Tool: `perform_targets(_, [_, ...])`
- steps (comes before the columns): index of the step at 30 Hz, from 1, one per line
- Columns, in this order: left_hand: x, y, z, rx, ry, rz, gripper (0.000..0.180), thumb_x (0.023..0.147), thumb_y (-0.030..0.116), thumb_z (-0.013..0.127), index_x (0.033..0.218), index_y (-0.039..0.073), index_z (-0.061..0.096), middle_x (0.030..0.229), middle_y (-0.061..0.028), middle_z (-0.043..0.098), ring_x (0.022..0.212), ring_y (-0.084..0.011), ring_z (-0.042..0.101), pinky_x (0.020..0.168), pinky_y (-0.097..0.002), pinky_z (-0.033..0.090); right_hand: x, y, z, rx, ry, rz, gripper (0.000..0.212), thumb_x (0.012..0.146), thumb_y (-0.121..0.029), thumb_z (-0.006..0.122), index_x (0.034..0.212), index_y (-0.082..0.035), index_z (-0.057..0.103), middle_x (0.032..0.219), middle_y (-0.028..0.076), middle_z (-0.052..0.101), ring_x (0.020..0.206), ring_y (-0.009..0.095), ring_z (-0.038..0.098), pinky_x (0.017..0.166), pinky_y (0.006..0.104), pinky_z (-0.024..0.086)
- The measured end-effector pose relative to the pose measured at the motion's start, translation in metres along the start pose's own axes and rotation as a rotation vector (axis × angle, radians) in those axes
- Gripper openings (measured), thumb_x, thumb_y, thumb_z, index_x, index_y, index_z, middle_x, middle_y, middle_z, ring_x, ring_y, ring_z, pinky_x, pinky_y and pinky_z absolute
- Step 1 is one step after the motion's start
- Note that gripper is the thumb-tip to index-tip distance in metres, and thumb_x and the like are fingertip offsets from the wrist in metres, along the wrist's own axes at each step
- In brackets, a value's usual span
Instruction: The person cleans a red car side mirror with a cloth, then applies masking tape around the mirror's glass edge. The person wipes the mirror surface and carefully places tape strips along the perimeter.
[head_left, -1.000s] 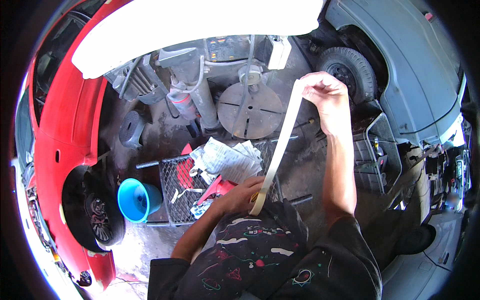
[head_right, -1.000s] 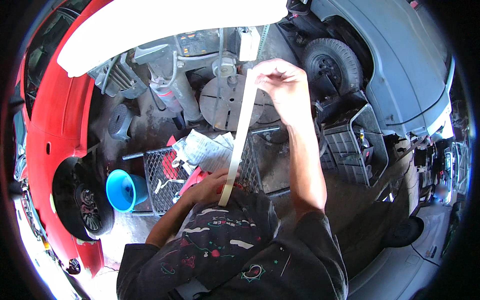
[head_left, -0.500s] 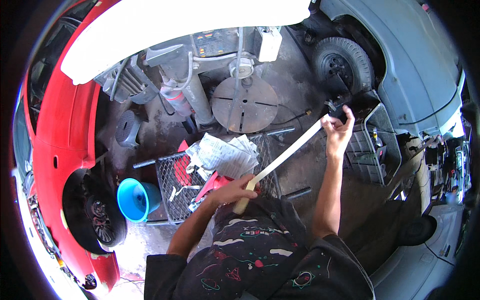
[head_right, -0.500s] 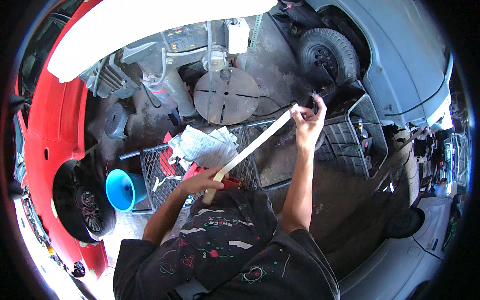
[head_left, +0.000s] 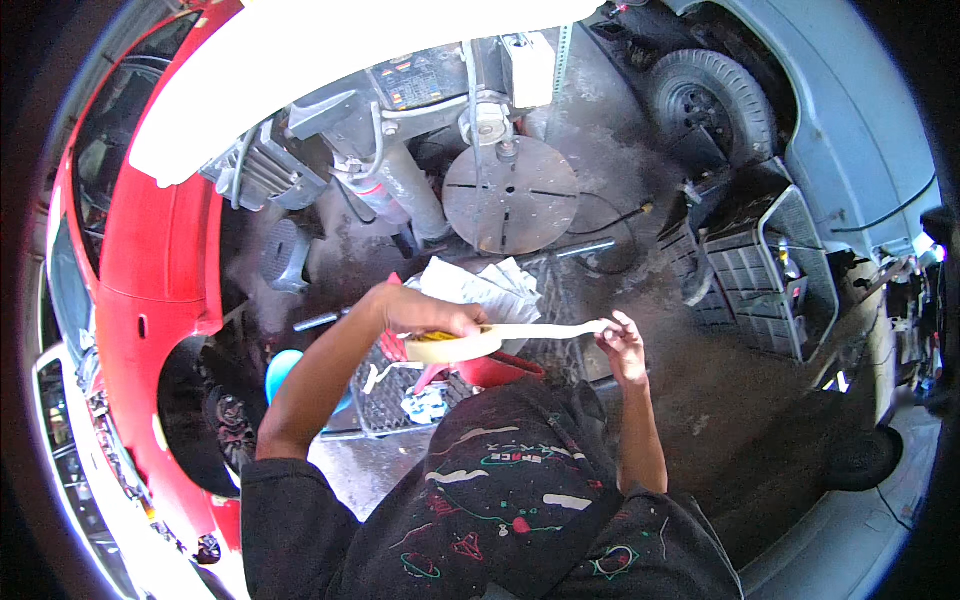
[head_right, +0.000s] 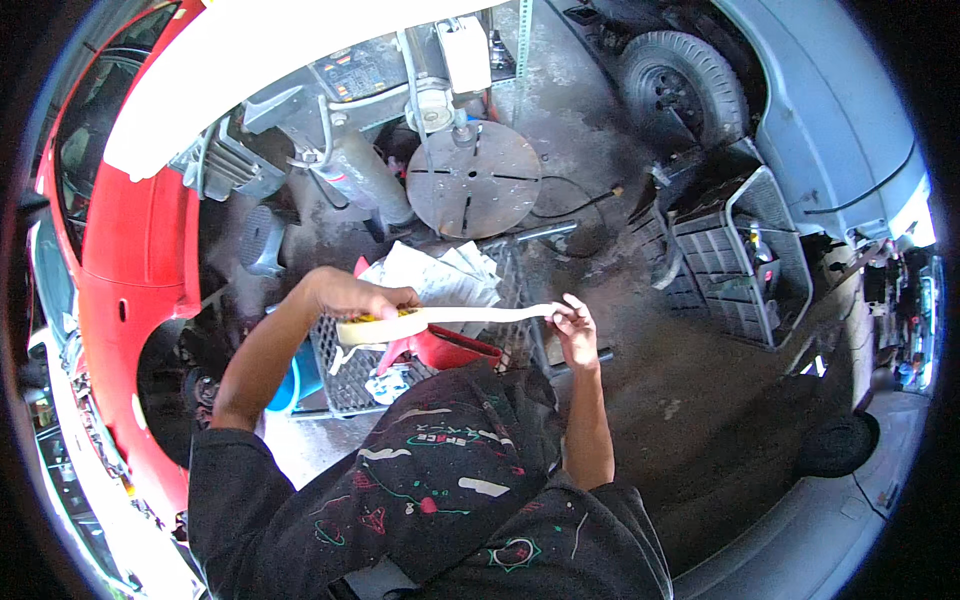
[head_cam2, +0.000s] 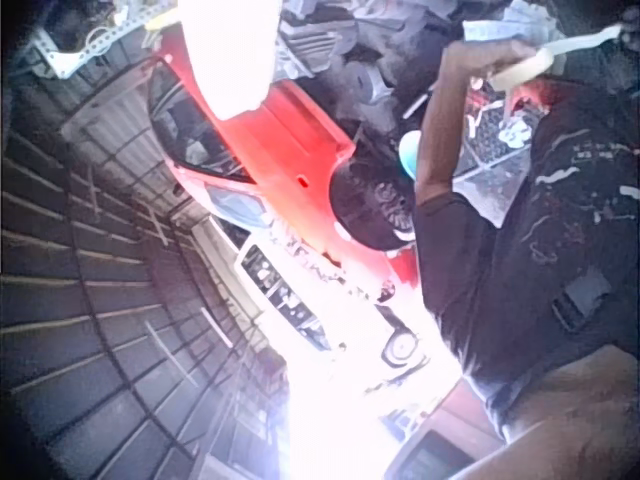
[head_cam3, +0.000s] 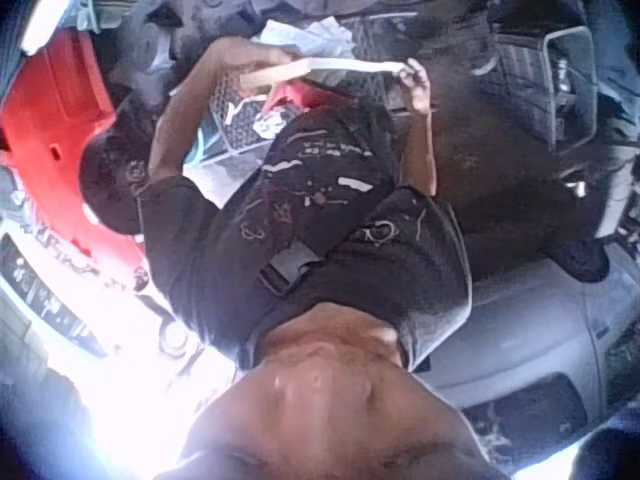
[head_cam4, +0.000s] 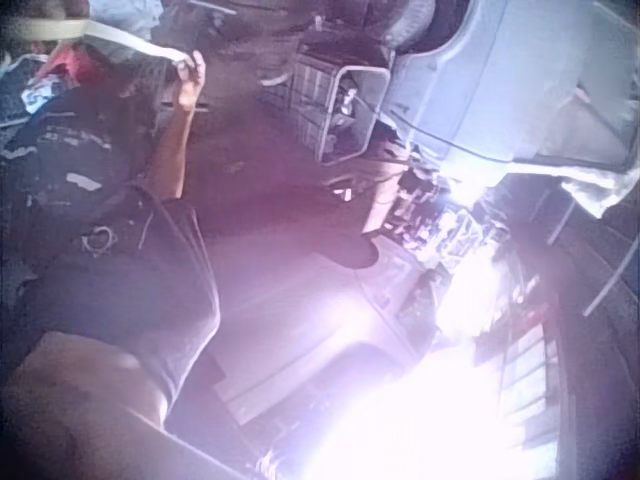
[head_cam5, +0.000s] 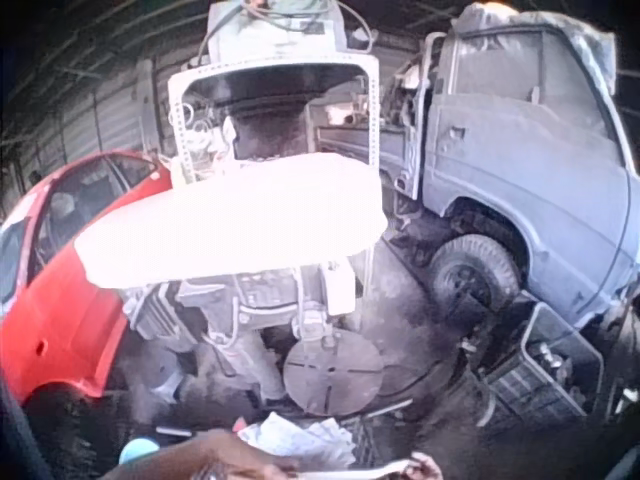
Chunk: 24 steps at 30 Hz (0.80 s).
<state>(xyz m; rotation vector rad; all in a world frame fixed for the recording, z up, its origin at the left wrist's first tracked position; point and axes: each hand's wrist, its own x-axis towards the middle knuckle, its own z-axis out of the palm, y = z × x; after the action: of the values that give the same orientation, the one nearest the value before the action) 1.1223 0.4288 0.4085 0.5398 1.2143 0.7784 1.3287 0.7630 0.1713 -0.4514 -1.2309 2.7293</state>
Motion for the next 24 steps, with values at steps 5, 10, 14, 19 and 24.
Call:
perform_targets(5, [-0.032, 0.040, -0.035, -0.161, -0.014, -0.315, 0.063, 0.086, 0.061, 0.052, 0.127, 0.014, 0.045, 0.101, -0.0017, 0.059, 0.087, -0.0082, 0.057, 0.059, -0.0227, 0.049, 0.016, -0.009, 0.047, -0.491, 0.139, 0.098, 0.040, 0.087, -0.002, 0.058, 0.125, 0.002, 0.047, 0.112, 0.015, 0.062, 0.103, 0.021, 0.058, 0.091, 0.0329, 0.046])
perform_targets(10, [-0.064, 0.083, -0.042, -0.065, -0.020, -0.392, 0.083, 0.078, 0.073, 0.053, 0.130, 0.009, 0.044, 0.102, -0.0025, 0.054, 0.080, -0.0081, 0.056, 0.050, -0.0180, 0.047, 0.065, -0.047, 0.179, -0.367, -0.600, -0.141, 0.041, 0.087, -0.006, 0.062, 0.127, -0.002, 0.053, 0.121, 0.010, 0.059, 0.113, 0.020, 0.055, 0.099, 0.0335, 0.042])
perform_targets(14, [-0.088, 0.121, -0.027, 0.065, 0.103, -0.436, 0.079, 0.078, 0.068, 0.057, 0.126, 0.006, 0.049, 0.102, -0.0039, 0.058, 0.080, -0.0090, 0.058, 0.050, -0.0189, 0.047, 0.083, -0.064, 0.276, -0.253, -0.962, -0.080, 0.048, 0.086, -0.009, 0.063, 0.131, -0.004, 0.048, 0.122, 0.010, 0.058, 0.115, 0.016, 0.052, 0.095, 0.0327, 0.044])
perform_targets(19, [-0.120, 0.142, -0.008, 0.180, 0.327, -0.453, 0.071, 0.079, 0.059, 0.059, 0.126, 0.006, 0.051, 0.098, -0.0048, 0.061, 0.080, -0.0106, 0.060, 0.048, -0.0196, 0.047, 0.093, -0.083, 0.329, -0.319, -1.022, -0.026, 0.035, 0.084, -0.005, 0.066, 0.118, -0.003, 0.056, 0.101, 0.008, 0.064, 0.096, 0.013, 0.060, 0.082, 0.0280, 0.049])
perform_targets(24, [-0.135, 0.116, -0.002, 0.198, 0.483, -0.416, 0.067, 0.077, 0.070, 0.052, 0.101, 0.009, 0.065, 0.083, -0.0025, 0.062, 0.070, -0.0119, 0.061, 0.047, -0.0230, 0.048, 0.092, -0.098, 0.331, -0.635, -0.940, -0.077, 0.026, 0.080, -0.004, 0.071, 0.104, -0.002, 0.062, 0.079, 0.004, 0.064, 0.075, 0.009, 0.060, 0.067, 0.0251, 0.050])
